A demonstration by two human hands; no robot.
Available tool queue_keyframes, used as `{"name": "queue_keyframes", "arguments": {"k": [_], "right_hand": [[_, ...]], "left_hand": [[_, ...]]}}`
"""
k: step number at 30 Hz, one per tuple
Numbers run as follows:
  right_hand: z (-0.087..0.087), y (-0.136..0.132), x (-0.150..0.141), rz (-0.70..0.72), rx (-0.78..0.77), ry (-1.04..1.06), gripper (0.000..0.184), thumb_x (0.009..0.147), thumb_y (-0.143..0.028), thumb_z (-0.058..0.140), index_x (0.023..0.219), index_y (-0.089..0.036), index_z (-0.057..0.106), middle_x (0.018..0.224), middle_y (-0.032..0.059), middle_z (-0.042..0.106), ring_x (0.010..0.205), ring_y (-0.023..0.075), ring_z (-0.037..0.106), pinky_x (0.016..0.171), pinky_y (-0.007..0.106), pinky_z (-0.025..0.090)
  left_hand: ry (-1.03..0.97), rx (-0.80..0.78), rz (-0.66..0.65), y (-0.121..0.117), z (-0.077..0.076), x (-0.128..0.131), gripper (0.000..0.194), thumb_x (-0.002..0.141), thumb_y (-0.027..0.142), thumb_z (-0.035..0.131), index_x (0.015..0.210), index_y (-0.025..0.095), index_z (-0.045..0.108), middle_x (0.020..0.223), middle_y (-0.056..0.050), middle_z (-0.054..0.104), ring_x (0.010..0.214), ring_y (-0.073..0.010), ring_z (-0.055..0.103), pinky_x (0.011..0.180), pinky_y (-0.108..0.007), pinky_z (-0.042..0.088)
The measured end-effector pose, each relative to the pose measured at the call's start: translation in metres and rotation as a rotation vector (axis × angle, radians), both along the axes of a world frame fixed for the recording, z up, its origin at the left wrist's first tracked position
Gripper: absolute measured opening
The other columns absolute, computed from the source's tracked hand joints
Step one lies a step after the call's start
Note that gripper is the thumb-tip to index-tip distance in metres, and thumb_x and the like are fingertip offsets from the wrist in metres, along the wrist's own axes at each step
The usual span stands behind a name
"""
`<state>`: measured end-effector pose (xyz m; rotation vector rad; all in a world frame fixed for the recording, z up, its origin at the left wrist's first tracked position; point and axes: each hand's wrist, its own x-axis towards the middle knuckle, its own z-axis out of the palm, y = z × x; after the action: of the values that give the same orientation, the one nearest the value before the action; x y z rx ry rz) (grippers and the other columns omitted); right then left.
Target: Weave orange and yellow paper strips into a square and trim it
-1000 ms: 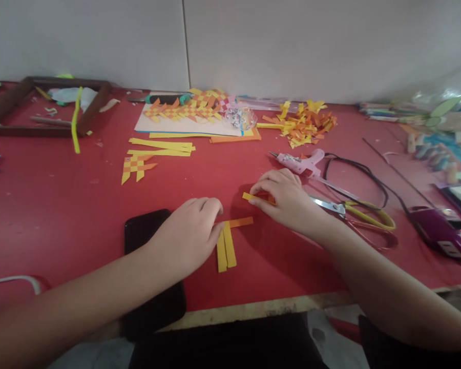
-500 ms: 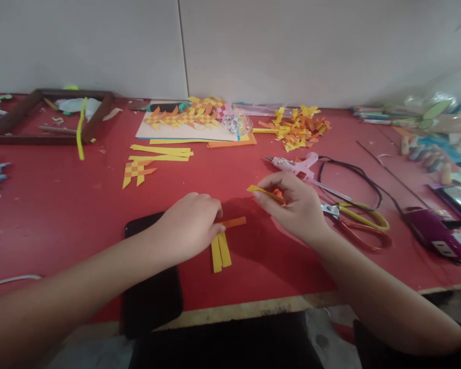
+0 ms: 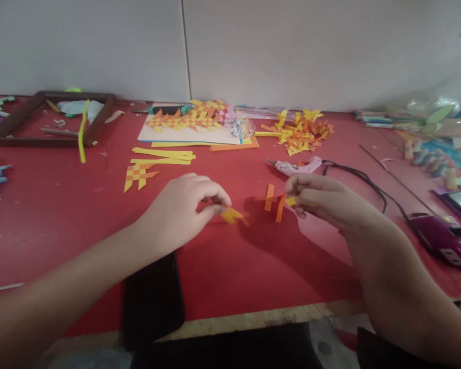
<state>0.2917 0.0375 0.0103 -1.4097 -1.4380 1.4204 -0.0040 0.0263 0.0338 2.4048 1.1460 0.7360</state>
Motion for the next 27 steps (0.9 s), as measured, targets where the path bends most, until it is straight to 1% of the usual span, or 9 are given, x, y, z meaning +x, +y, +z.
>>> {"name": "queue_keyframes", "arguments": {"k": [2,4,9,12,14,16,19,21,27], "right_hand": [[-0.002,0.001,0.003,0.063,-0.043,-0.097,0.012,0.066,-0.012,0.059,0.075,-0.02,0.063,0.056,-0.0021,0.056,0.046,0.0109,0.051,0.044,0.025,0.039],[-0.009,0.002,-0.002,0.041,-0.007,-0.109,0.011,0.066,-0.013,0.059,0.074,-0.019,0.062,0.058,-0.0022,0.057,0.051,0.011,0.054,0.049,0.024,0.042],[-0.029,0.008,-0.024,-0.004,0.204,-0.026,0.012,0.072,-0.022,0.068,0.082,-0.019,0.062,0.074,-0.0011,0.062,0.067,0.012,0.06,0.064,0.026,0.05],[-0.032,0.007,-0.034,0.021,0.382,-0.102,0.017,0.079,-0.03,0.071,0.089,-0.02,0.063,0.085,0.0016,0.066,0.076,0.0142,0.064,0.071,0.028,0.053],[-0.031,0.003,-0.039,0.037,0.464,-0.194,0.019,0.082,-0.032,0.071,0.095,-0.02,0.063,0.091,0.0031,0.067,0.082,0.0157,0.065,0.074,0.029,0.054],[-0.027,-0.004,-0.042,0.081,0.502,-0.281,0.016,0.086,-0.03,0.068,0.098,-0.02,0.064,0.091,0.0031,0.068,0.083,0.0157,0.066,0.074,0.028,0.053],[-0.022,-0.016,-0.046,0.208,0.527,-0.375,0.007,0.091,-0.024,0.06,0.093,-0.02,0.066,0.086,0.002,0.07,0.078,0.0136,0.065,0.072,0.025,0.052],[-0.019,-0.022,-0.049,0.281,0.55,-0.409,0.01,0.093,-0.021,0.057,0.094,-0.019,0.067,0.087,0.0026,0.071,0.078,0.0131,0.066,0.072,0.024,0.051],[-0.017,-0.033,-0.061,0.51,0.65,-0.411,0.016,0.095,-0.015,0.054,0.102,-0.019,0.068,0.094,0.0044,0.072,0.088,0.0141,0.064,0.08,0.027,0.051]], "left_hand": [[-0.03,0.159,0.006,0.0,0.003,-0.004,0.017,0.09,0.013,0.059,0.083,0.023,0.071,0.082,0.002,0.074,0.08,-0.0165,0.067,0.071,-0.029,0.051],[-0.052,0.216,-0.012,-0.003,0.0,-0.006,0.017,0.091,0.012,0.058,0.085,0.022,0.07,0.085,0.001,0.074,0.083,-0.0153,0.067,0.073,-0.027,0.051],[-0.001,0.237,-0.143,-0.018,-0.03,-0.007,0.017,0.093,0.01,0.054,0.094,0.017,0.069,0.097,-0.005,0.074,0.09,-0.0166,0.068,0.081,-0.029,0.055],[0.069,0.251,-0.203,-0.022,-0.049,-0.01,0.018,0.094,0.014,0.054,0.101,0.013,0.071,0.103,-0.011,0.074,0.093,-0.0208,0.068,0.083,-0.034,0.057],[0.111,0.256,-0.267,-0.023,-0.055,-0.014,0.025,0.093,0.011,0.051,0.109,0.012,0.07,0.111,-0.013,0.073,0.1,-0.023,0.066,0.088,-0.038,0.057],[0.121,0.246,-0.293,-0.023,-0.055,-0.018,0.033,0.091,0.007,0.048,0.117,0.012,0.068,0.118,-0.013,0.071,0.104,-0.0241,0.063,0.091,-0.042,0.056],[0.113,0.255,-0.238,-0.025,-0.051,-0.022,0.037,0.087,0.006,0.048,0.119,0.011,0.067,0.123,-0.013,0.069,0.102,-0.026,0.06,0.089,-0.045,0.056],[0.139,0.271,-0.206,-0.026,-0.048,-0.024,0.036,0.086,0.008,0.049,0.116,0.011,0.069,0.122,-0.013,0.069,0.1,-0.028,0.059,0.087,-0.047,0.056],[0.231,0.281,-0.27,-0.025,-0.05,-0.029,0.038,0.086,0.012,0.05,0.119,0.011,0.069,0.122,-0.01,0.071,0.112,-0.0319,0.059,0.092,-0.053,0.054]]}}
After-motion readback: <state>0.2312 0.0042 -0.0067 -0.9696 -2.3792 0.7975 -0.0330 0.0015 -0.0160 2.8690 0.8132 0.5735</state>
